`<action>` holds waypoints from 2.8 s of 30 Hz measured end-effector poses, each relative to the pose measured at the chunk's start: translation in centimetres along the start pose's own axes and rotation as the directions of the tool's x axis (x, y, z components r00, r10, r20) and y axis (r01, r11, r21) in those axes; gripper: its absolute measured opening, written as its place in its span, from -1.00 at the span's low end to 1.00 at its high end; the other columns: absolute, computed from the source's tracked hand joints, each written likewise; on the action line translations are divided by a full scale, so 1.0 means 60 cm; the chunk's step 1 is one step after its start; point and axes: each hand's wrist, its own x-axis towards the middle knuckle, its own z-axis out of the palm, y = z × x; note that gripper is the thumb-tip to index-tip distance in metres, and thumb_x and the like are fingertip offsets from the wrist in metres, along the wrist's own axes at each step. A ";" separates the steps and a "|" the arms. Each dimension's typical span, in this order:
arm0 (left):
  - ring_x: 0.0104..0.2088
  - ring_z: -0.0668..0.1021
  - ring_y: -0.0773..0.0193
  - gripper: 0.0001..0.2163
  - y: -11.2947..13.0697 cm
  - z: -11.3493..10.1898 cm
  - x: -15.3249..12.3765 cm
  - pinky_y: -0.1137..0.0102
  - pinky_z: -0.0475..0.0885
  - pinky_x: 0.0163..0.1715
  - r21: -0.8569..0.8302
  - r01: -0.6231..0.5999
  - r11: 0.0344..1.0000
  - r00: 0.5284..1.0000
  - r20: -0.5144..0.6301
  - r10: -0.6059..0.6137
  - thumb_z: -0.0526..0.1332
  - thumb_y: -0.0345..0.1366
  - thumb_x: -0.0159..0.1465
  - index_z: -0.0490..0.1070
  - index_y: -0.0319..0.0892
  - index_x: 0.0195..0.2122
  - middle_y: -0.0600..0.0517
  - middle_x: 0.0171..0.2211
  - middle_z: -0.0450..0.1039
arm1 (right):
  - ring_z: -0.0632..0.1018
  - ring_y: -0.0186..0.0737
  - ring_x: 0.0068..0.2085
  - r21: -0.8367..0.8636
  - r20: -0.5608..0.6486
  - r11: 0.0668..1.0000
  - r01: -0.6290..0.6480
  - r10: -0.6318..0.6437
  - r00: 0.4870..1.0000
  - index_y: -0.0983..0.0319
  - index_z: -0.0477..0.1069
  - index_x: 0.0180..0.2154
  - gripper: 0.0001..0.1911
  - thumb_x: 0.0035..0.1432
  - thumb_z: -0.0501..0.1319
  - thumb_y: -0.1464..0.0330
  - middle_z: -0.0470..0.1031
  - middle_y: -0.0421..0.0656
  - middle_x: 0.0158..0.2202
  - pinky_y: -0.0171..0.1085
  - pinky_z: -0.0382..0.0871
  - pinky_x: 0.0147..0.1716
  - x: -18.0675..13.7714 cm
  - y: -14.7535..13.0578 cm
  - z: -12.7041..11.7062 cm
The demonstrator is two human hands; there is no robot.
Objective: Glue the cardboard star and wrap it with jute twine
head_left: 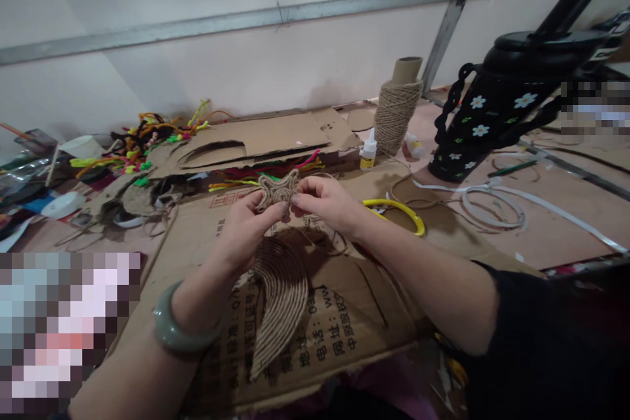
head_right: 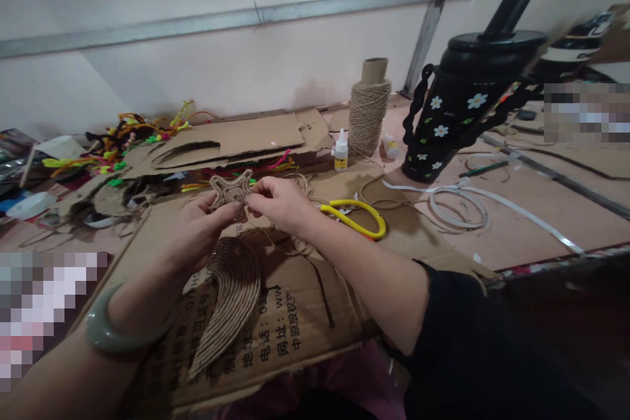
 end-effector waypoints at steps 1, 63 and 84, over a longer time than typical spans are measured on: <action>-0.47 0.43 0.36 -0.92 0.001 0.000 0.000 0.45 0.32 -0.39 0.022 0.002 1.000 1.000 -0.001 -0.002 0.32 -0.34 0.04 0.47 -0.22 -0.46 0.08 -0.53 0.43 | 0.37 -0.38 -0.46 -0.001 0.007 1.000 -0.003 0.003 1.000 0.25 0.29 -0.48 -0.92 -0.02 0.15 0.37 0.36 -0.25 -0.52 -0.30 0.25 -0.39 0.000 -0.001 0.000; -0.54 0.37 0.39 -0.89 -0.002 0.003 -0.001 0.47 0.24 -0.48 0.128 -0.014 0.992 0.990 -0.140 0.032 0.32 -0.29 0.00 0.46 -0.21 -0.54 0.11 -0.58 0.39 | 0.40 -0.35 -0.38 -0.248 0.004 0.963 0.108 -0.111 0.994 0.28 0.40 -0.35 -0.83 0.03 0.13 0.32 0.45 -0.19 -0.41 -0.33 0.25 -0.35 -0.006 -0.001 0.004; -0.55 0.42 0.39 -0.84 0.005 -0.002 0.000 0.47 0.33 -0.51 -0.001 0.003 1.000 0.991 -0.137 -0.003 0.35 -0.24 -0.02 0.49 -0.22 -0.48 0.08 -0.54 0.44 | 0.36 -0.36 -0.41 -0.323 0.048 0.938 0.123 -0.113 0.992 0.28 0.42 -0.40 -0.86 0.05 0.13 0.37 0.41 -0.22 -0.46 -0.34 0.20 -0.38 -0.008 -0.008 0.001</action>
